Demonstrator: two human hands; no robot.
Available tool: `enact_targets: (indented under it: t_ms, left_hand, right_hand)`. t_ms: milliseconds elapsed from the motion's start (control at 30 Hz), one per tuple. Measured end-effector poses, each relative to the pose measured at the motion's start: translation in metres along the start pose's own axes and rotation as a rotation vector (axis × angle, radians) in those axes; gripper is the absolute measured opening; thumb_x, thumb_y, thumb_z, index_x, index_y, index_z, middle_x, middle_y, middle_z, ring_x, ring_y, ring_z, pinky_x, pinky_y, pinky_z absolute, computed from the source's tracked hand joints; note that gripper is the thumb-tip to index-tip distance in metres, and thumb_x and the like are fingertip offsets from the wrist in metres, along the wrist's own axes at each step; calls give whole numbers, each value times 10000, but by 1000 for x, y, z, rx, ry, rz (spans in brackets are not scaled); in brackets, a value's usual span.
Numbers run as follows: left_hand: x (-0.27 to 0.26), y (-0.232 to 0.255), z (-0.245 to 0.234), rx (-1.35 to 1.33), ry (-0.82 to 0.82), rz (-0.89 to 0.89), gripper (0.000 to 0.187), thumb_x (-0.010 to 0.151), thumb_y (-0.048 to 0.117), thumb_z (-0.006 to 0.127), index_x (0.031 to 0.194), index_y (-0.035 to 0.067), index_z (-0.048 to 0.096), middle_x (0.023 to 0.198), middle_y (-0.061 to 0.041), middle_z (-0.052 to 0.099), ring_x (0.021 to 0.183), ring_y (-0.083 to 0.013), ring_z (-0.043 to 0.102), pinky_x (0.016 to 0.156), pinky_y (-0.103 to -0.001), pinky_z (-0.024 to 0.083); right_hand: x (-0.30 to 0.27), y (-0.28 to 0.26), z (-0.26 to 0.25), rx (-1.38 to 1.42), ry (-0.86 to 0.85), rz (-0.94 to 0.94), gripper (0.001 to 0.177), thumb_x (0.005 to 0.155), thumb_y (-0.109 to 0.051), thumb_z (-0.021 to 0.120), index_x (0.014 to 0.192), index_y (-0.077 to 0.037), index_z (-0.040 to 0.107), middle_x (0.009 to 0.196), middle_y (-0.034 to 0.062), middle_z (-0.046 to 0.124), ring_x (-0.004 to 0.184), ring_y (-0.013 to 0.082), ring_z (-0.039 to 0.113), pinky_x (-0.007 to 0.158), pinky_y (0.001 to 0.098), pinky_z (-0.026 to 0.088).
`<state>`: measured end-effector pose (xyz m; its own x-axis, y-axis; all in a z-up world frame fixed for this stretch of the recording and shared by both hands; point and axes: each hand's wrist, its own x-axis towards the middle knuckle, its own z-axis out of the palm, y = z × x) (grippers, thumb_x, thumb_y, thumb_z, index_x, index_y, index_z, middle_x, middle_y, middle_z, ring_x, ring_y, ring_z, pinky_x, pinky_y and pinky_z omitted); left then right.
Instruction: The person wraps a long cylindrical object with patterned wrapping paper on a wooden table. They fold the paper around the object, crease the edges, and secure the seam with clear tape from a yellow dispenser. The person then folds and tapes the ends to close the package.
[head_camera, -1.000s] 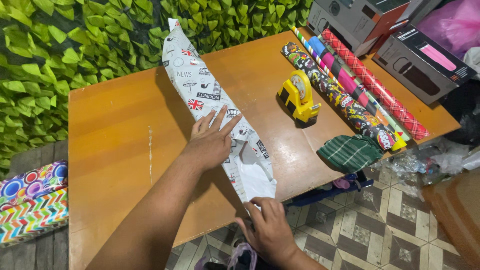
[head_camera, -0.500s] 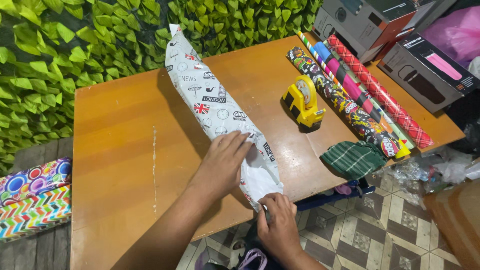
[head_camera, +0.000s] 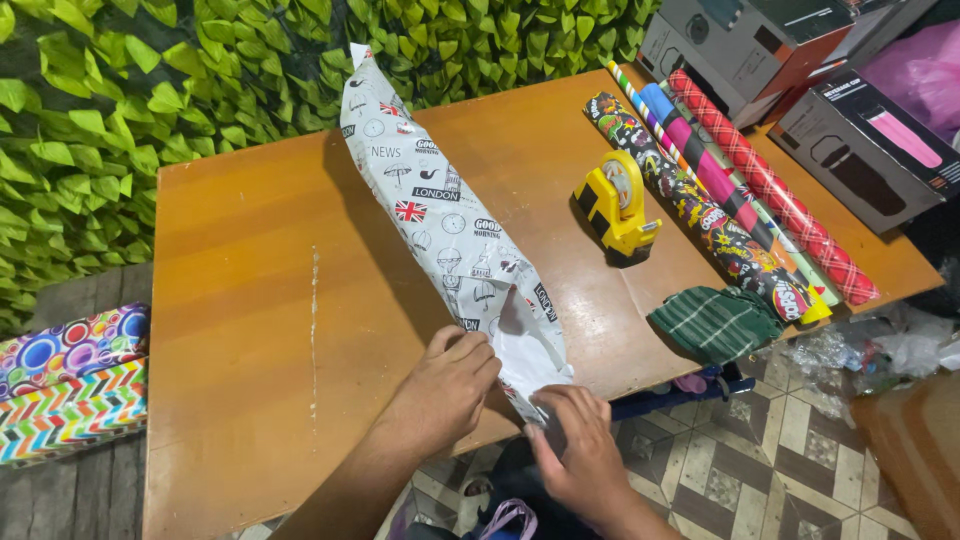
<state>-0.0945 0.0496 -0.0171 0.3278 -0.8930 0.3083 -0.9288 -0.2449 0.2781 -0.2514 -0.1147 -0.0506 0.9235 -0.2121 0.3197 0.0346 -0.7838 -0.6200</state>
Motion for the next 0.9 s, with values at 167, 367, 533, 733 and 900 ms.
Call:
enact_targets:
  t_ms: [167,367,533,733,900]
  left_hand:
    - [1,3,-11,-45,83,9,248,742,47,699,984,17,650,1015,-112,637,1103,-275,579,1017,-444,386]
    - [-4,10,-26,-167,178,-142,156,794,13,674,948,-1,651,1018,-139,647,1088,-315,597,975,-441,445]
    - [-17,19,-39,-328,323,-271,136,816,-7,654,951,-7,640,1005,-145,659,1094,-343,624,925,-432,501]
    - [-31,28,-42,-367,432,-392,154,839,0,667,991,-12,652,1056,-158,676,1105,-347,636,930,-415,513]
    - [-35,32,-39,-409,501,-460,152,853,3,666,1002,-17,651,1074,-175,677,1106,-356,637,944,-421,511]
  right_hand:
    - [-12,17,-25,-60,-77,-107,555,621,-113,800,1140,-9,634,1330,200,514,1283,405,460,1040,517,303]
    - [-1,23,-28,63,89,-114,279,763,-38,760,1036,-59,708,1287,143,628,1262,322,572,1049,423,447]
    - [23,10,-36,395,179,54,124,913,6,647,1029,-18,683,1236,141,717,1203,252,680,1026,349,506]
    - [47,-6,-34,393,180,139,112,971,-13,629,1075,-2,671,1071,106,733,991,183,689,921,312,532]
    - [59,-14,-24,698,238,165,211,994,-27,612,1195,27,587,1260,137,587,1118,170,612,984,317,521]
